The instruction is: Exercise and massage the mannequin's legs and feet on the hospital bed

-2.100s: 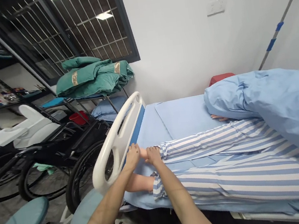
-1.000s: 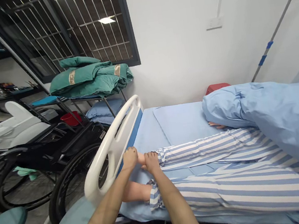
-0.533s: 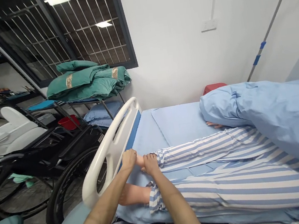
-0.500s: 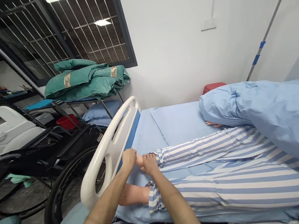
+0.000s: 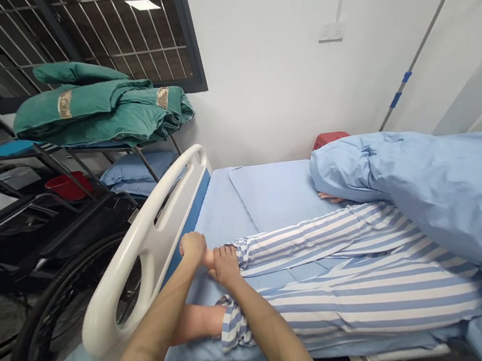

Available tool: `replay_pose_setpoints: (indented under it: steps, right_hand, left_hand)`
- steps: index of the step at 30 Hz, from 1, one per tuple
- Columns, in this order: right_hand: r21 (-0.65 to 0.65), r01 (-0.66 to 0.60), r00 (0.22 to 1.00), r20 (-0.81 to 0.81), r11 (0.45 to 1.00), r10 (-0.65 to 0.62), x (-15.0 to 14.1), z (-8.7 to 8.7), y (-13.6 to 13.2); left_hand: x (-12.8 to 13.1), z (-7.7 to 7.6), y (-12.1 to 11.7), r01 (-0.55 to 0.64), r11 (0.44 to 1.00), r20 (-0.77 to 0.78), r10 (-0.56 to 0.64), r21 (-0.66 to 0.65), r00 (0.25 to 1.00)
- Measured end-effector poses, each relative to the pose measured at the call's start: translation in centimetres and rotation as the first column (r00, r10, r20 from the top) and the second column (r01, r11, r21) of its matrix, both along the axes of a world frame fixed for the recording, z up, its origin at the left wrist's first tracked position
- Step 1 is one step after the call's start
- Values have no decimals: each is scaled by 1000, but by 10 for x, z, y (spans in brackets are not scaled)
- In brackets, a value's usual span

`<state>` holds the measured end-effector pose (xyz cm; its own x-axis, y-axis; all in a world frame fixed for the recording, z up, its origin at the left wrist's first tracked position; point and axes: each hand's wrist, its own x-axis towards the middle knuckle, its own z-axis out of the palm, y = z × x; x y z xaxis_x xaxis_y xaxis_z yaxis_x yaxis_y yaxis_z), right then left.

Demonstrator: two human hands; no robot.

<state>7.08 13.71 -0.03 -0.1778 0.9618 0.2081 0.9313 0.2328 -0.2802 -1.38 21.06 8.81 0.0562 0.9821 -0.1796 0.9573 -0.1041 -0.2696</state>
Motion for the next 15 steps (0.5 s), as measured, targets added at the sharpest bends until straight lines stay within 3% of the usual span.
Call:
replay_pose_setpoints:
  steps: [9,15]
  right_hand:
    - [-20,-15,1000,-7,1000,15,1,0,-1]
    - [-18,-34,999,-10,999,34,3,4,-6]
  left_hand:
    - [-14,4,-15,35,992,141,-53,123,989]
    - [-23,18,-53,-31,994,235,5,106,972]
